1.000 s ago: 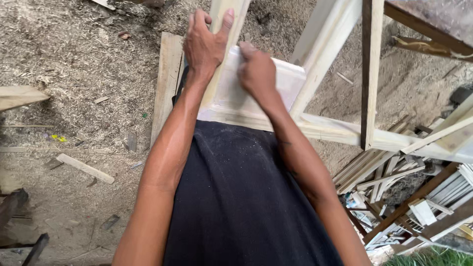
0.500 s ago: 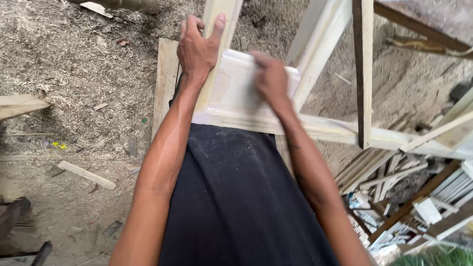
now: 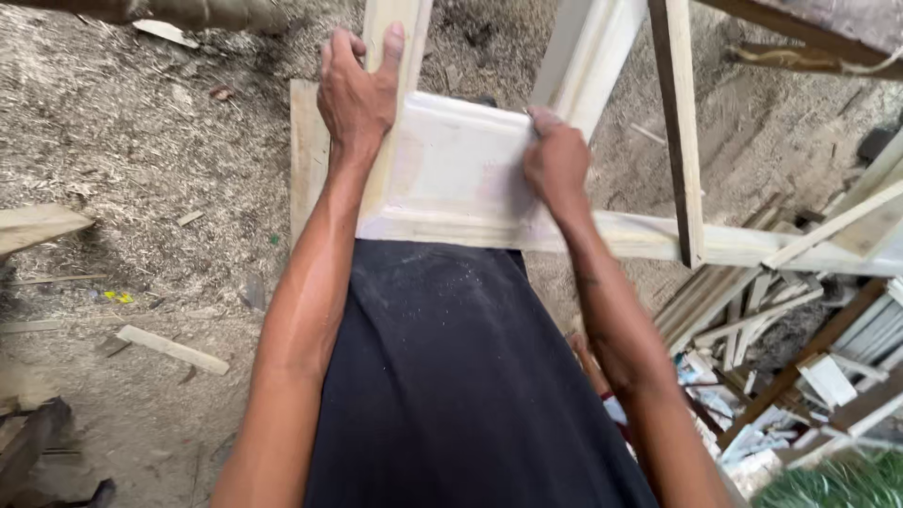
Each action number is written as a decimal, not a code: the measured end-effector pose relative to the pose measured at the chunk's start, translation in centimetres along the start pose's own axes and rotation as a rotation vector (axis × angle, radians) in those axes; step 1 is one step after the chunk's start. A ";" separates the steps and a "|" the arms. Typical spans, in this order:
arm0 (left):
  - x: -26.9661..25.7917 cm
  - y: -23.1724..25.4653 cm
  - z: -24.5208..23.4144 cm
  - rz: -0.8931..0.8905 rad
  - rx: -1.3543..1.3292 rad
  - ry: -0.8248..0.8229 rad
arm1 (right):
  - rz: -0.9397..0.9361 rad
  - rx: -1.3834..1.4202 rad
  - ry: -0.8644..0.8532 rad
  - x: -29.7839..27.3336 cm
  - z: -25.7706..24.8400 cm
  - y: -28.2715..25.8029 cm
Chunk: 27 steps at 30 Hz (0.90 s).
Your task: The person sands a white wooden frame using a sanding block and sandpaper. They rub the sanding block along the edges and flat surfaces of the frame to smooth the wood.
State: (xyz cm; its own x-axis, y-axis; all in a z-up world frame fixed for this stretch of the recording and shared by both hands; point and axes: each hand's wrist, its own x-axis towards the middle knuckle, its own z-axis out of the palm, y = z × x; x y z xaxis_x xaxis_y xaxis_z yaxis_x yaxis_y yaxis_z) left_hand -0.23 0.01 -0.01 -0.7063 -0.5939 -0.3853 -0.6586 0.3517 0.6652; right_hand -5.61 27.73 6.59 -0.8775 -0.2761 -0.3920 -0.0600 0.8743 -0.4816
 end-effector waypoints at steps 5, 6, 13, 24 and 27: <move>-0.4 0.5 -0.1 0.072 0.033 0.040 | -0.173 -0.100 0.074 1.9 9.8 -6.9; -0.4 0.7 -0.2 0.067 0.016 0.030 | -0.367 0.013 0.200 0.8 8.7 -6.5; 0.8 0.6 -0.1 0.083 0.045 0.078 | -0.119 -0.102 0.099 1.2 3.1 -1.0; -0.2 0.3 -0.4 0.058 0.029 0.040 | 0.520 -0.123 -0.266 0.1 0.4 -3.6; 0.1 0.3 -0.3 0.045 0.034 0.027 | -0.214 0.009 0.094 -0.7 5.5 -4.5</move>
State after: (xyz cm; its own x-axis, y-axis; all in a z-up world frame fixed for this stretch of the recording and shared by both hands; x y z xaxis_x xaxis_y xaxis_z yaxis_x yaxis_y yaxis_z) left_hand -0.40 -0.20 0.34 -0.7287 -0.5959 -0.3375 -0.6349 0.4029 0.6592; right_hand -2.11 21.78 4.67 -0.8858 -0.4159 -0.2058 -0.2452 0.7961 -0.5533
